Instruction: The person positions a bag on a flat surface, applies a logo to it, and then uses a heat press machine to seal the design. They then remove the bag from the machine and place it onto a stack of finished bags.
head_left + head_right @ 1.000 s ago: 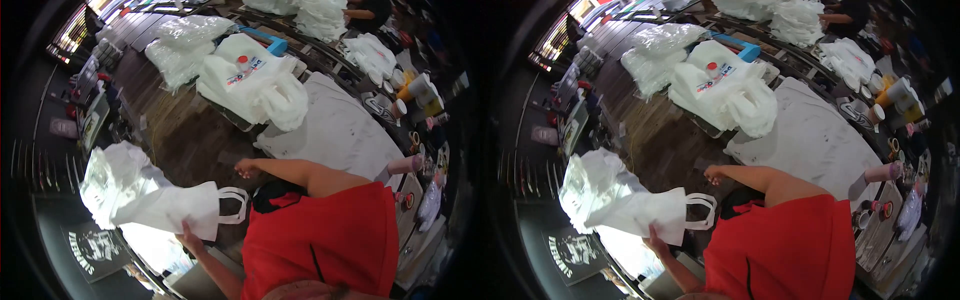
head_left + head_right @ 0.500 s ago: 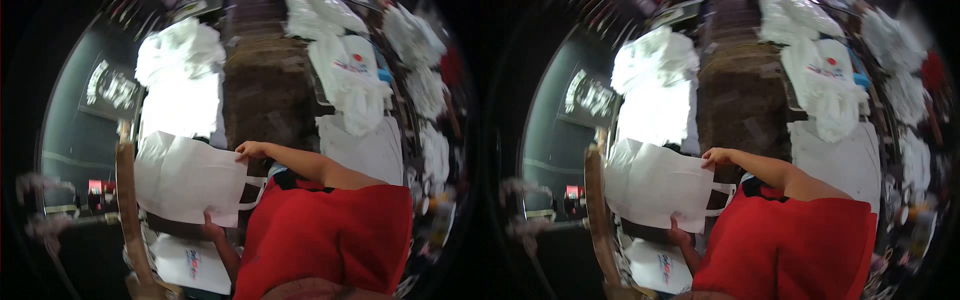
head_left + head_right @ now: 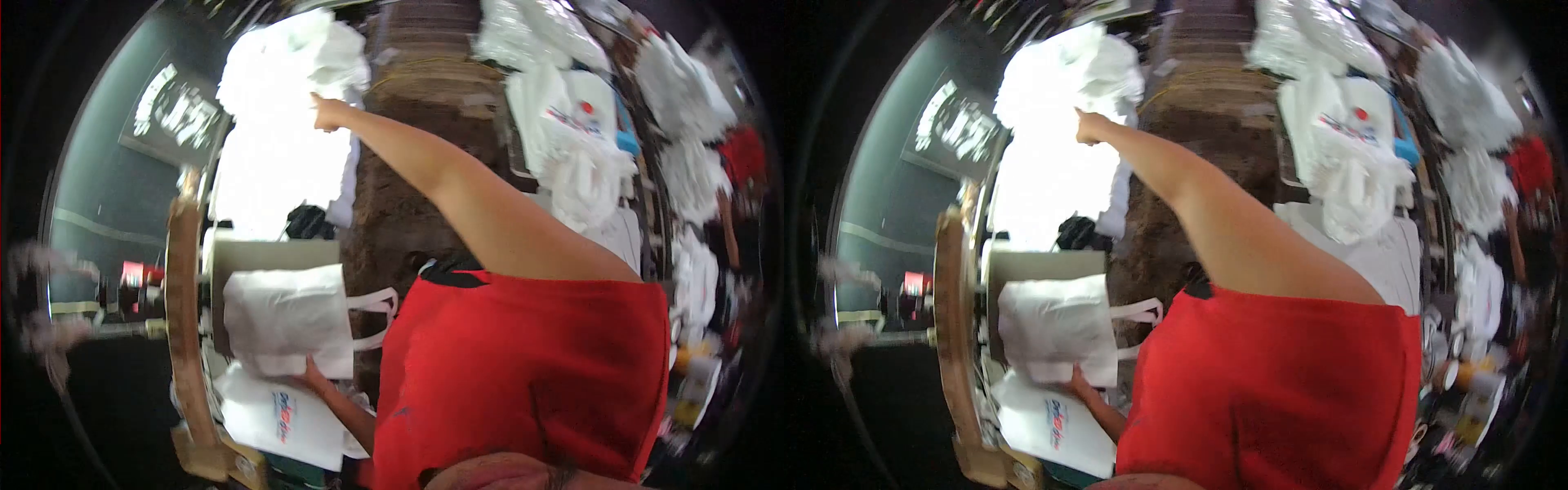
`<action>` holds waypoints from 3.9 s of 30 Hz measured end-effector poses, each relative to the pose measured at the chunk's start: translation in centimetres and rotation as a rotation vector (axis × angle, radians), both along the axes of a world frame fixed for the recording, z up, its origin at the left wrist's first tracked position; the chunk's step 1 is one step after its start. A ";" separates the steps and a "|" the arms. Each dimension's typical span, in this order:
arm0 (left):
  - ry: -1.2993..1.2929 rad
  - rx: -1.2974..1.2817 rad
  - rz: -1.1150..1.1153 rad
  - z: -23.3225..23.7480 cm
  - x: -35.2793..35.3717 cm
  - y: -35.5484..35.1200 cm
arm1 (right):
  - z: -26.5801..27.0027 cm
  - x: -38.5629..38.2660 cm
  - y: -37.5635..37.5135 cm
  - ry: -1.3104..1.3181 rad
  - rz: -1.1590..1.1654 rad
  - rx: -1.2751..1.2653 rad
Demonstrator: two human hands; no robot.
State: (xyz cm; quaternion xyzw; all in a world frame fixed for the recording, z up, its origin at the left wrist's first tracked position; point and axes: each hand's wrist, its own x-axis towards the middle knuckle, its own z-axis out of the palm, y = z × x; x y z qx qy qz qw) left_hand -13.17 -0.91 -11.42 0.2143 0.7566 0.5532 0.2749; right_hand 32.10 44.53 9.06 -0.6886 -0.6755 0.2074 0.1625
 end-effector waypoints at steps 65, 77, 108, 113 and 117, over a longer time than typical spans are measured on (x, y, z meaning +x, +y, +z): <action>0.943 -0.070 -0.266 7.9 7.5 3.6 | -12.8 -16.9 -20.1 0.172 0.503 -0.179; 0.758 -0.894 -0.609 11.2 7.8 18.5 | -12.2 -16.6 -20.9 0.319 0.422 -0.192; 0.658 -0.987 -0.529 12.8 7.7 20.7 | -25.1 -24.2 9.8 0.322 0.012 -0.250; 0.716 -0.795 -0.469 11.6 7.2 19.5 | -8.1 -23.2 -3.8 0.656 0.329 0.346; 0.797 -0.569 -0.376 8.8 7.0 16.8 | -5.6 -26.0 -13.2 0.598 0.598 0.185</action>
